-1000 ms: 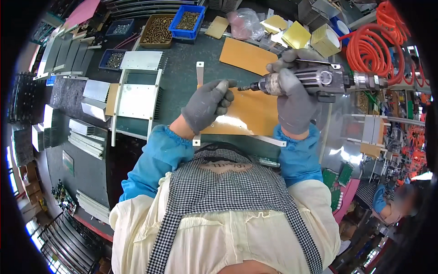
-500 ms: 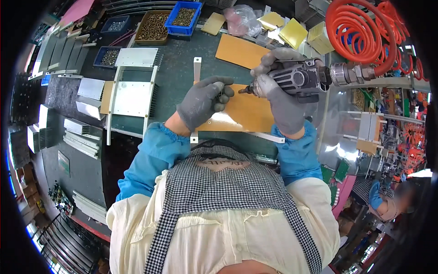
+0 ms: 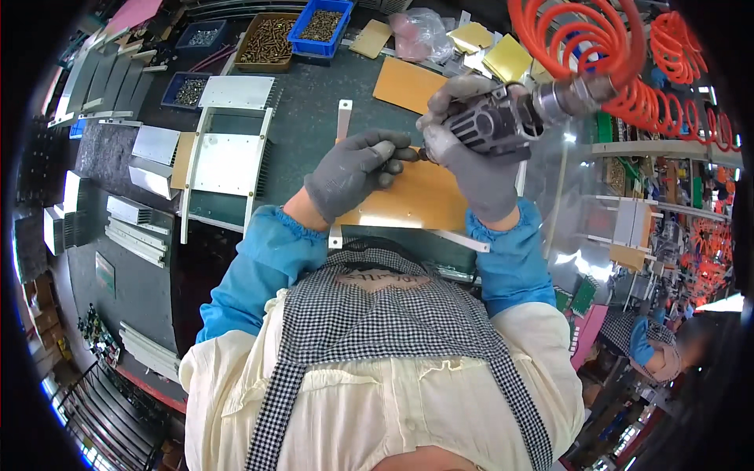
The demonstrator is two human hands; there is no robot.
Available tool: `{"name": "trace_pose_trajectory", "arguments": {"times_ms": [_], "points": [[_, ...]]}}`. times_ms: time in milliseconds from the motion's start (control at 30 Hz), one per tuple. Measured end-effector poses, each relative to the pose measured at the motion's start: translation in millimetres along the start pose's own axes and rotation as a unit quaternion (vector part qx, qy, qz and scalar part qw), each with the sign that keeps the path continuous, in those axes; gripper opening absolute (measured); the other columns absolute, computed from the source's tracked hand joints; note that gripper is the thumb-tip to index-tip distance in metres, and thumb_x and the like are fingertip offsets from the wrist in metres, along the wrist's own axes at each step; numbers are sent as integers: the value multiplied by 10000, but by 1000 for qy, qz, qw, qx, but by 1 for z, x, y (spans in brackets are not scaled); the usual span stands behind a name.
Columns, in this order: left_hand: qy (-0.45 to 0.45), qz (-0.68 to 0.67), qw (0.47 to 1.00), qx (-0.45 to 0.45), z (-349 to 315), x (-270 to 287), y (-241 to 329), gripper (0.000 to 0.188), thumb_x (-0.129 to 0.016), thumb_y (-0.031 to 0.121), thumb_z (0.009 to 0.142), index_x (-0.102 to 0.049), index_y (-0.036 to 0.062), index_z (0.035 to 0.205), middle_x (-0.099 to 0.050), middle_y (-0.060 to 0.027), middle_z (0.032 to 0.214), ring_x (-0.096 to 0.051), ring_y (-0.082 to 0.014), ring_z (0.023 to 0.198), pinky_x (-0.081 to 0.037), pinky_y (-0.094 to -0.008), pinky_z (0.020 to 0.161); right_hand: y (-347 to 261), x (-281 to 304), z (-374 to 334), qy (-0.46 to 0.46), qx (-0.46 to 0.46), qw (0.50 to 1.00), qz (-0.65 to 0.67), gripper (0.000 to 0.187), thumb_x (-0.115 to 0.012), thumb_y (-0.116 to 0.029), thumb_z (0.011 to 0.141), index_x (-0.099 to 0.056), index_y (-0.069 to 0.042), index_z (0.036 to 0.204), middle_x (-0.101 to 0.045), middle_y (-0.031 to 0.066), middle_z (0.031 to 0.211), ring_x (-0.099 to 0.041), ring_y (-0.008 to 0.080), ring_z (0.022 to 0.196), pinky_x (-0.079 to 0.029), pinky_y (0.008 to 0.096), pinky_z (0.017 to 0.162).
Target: The recorder uses an electric screwdriver to assemble metal plates and orange covers into device housings.
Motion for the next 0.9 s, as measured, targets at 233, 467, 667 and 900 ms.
{"name": "trace_pose_trajectory", "arguments": {"times_ms": [233,467,667,900], "points": [[51,51,997,-9,-1,4,3,321,-456,97,982,-472,-72,1255,-624,-163,1109,-554,-118,817,-483,-248,708,-31,5,14,10,29,999,-38,394,-648,103,769,-578,-38,1130,-628,57,993,-631,122,864,-549,263,715],[15,30,999,6,-1,3,2,283,-531,198,994,-489,10,1201,-575,-55,927,-503,-67,723,-417,-172,577,-72,7,14,-38,166,979,114,464,-537,127,792,-523,-37,1226,-608,118,1047,-658,203,887,-577,349,750],[19,-35,999,14,-4,3,1,250,-504,238,1008,-521,7,1101,-546,-24,837,-457,-55,662,-385,-172,541,-52,9,4,4,176,971,160,431,-524,76,818,-514,-46,1231,-595,120,1070,-647,209,903,-567,397,812],[47,38,998,23,-7,1,4,310,-466,363,1019,-477,56,980,-463,10,752,-363,-42,585,-297,-165,467,-43,5,1,31,157,976,146,411,-538,56,821,-511,-35,1221,-601,109,1046,-646,199,896,-569,407,817]]}}
Point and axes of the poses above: each hand's wrist, its own z-axis towards the middle knuckle, its own x-axis out of the back of the hand, y = z × x, the point moved 6 cm from there along z, towards the middle knuckle
